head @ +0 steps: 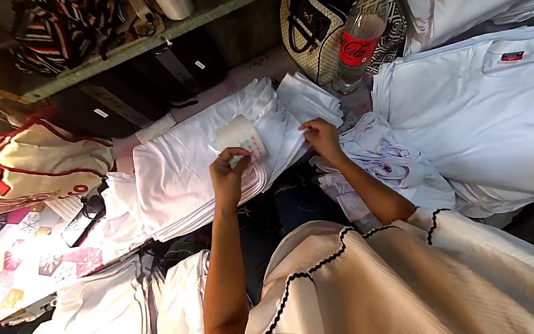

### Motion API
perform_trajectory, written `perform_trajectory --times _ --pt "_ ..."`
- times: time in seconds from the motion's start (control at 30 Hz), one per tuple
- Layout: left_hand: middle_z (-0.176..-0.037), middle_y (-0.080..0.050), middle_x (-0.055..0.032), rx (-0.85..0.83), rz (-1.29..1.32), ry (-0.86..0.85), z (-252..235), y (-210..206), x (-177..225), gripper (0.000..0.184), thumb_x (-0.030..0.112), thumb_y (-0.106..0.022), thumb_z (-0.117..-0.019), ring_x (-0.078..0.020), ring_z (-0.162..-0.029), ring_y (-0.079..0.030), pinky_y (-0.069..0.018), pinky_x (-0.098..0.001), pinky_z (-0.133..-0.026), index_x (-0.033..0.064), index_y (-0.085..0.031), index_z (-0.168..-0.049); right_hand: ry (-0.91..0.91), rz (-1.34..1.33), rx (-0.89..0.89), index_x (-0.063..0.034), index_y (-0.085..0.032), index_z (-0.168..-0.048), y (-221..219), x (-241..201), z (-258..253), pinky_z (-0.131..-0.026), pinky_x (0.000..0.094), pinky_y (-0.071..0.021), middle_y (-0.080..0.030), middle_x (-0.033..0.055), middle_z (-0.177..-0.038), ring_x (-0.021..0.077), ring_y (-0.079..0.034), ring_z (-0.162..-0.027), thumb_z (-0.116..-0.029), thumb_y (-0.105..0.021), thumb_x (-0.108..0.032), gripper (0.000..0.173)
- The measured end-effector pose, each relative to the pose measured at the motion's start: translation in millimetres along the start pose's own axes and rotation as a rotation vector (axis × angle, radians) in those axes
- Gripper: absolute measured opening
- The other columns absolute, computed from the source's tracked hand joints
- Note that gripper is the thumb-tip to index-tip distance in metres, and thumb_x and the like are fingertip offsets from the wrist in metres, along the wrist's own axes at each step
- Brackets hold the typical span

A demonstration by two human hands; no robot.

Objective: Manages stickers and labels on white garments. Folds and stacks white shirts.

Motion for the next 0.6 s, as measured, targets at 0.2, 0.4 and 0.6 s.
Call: perform_trajectory --times 0.2,0.4,0.6 --pt "-0.103 -0.071 0.0039 0.189 0.105 -0.041 15 41 18 0.026 -0.007 -0.063 -0.088 -0.006 -0.086 -0.068 -0.0596 -0.0268 -0.075 0.0095 -0.068 -0.108 0.22 -0.168 -0.404 0.0032 -0.069 -0.125 -50 -100 -50 -0.098 0.0362 -0.0572 -0.067 0.0199 -0.127 0.0251 -0.069 -0.111 -0.0956 -0.062 0.005 0.03" --pt "-0.143 -0.057 -0.0165 0.097 0.233 -0.095 26 39 21 0.068 -0.01 -0.064 -0.0834 -0.0174 -0.117 -0.066 -0.0587 -0.0354 -0.097 -0.0095 -0.04 -0.147 -0.008 -0.503 -0.759 0.0028 -0.053 -0.143 -91 -132 -10 -0.098 0.032 -0.0558 -0.069 0.0125 -0.124 0.0135 -0.068 -0.108 -0.0979 -0.064 -0.008 0.047" --pt "-0.158 -0.041 -0.0186 0.201 0.318 -0.219 17 51 18 0.08 -0.013 -0.063 -0.0852 -0.0146 -0.128 -0.06 -0.0537 -0.0324 -0.105 -0.0118 -0.024 -0.155 0.014 -0.464 -0.64 0.0051 -0.064 -0.123 -115 -176 -18 -0.087 0.0255 -0.0597 -0.075 0.0069 -0.107 0.0072 -0.072 -0.094 -0.0948 -0.065 0.0 0.029"
Point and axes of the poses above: each hand's wrist, its own z-axis away from the middle knuckle, its own y-axis out of the back of the hand, x = y × z, the point moved 6 cm from there along -z, towards the middle knuckle
